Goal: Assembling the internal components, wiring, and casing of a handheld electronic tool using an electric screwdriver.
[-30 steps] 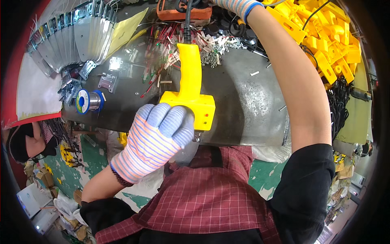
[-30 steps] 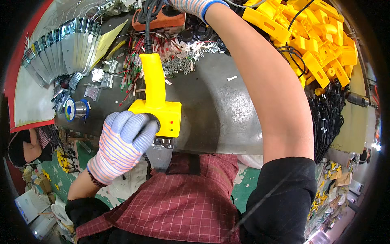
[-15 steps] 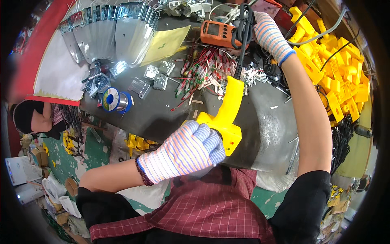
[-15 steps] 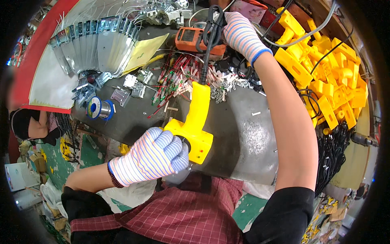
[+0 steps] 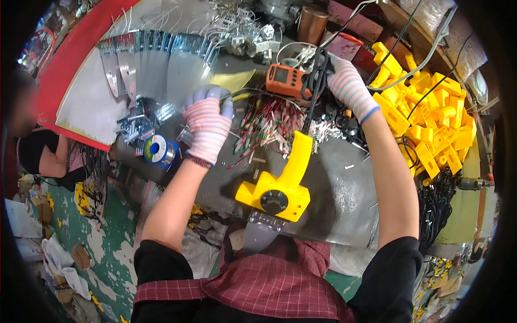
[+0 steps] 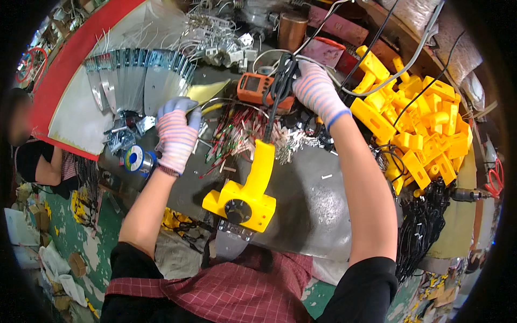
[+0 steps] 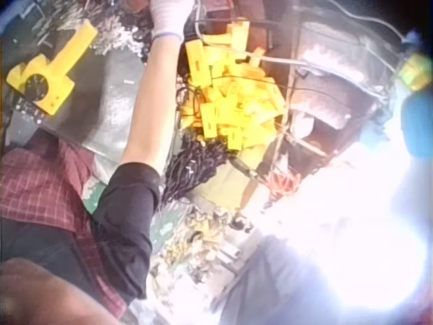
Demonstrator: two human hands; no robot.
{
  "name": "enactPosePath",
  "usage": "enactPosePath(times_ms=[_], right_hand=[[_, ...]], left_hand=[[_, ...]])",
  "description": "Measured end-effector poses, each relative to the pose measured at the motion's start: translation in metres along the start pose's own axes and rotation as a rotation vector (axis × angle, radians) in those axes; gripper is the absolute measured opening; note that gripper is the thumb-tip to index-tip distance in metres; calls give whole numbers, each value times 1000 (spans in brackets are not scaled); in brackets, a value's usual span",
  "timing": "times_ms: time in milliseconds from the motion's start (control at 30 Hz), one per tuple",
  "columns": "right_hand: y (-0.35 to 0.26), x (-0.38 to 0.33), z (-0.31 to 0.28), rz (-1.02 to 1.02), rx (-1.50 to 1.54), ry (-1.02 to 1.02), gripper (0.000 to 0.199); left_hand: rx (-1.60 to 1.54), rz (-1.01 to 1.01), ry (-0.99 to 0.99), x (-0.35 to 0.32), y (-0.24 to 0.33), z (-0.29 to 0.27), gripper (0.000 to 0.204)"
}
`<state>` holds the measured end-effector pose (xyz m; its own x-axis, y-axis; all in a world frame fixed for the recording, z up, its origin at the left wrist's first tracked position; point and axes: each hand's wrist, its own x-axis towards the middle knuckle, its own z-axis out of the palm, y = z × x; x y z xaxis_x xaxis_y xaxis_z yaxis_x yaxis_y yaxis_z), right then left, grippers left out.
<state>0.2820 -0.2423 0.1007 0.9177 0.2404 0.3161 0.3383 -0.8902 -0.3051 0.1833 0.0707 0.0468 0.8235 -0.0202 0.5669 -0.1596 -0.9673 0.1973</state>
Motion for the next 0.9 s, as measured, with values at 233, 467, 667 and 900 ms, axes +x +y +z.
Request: enactPosePath(times_ms=[233,467,667,900], right_hand=[[-148,-128,-70,277,1153,-99,67],[-170,-139,-37,94,1435,81,77],[-160,-137,-38,-4,1283,-93,79],[-164,-146,-41,-461,313,468,52]], left_hand=[[-223,300,515,-49,42,-85,21],[-413,249,167,-80,61,-131,43],[-1829,-676,-270,-76,43,-142,44],[-1575,-594,-142,-87,55,-135,38]])
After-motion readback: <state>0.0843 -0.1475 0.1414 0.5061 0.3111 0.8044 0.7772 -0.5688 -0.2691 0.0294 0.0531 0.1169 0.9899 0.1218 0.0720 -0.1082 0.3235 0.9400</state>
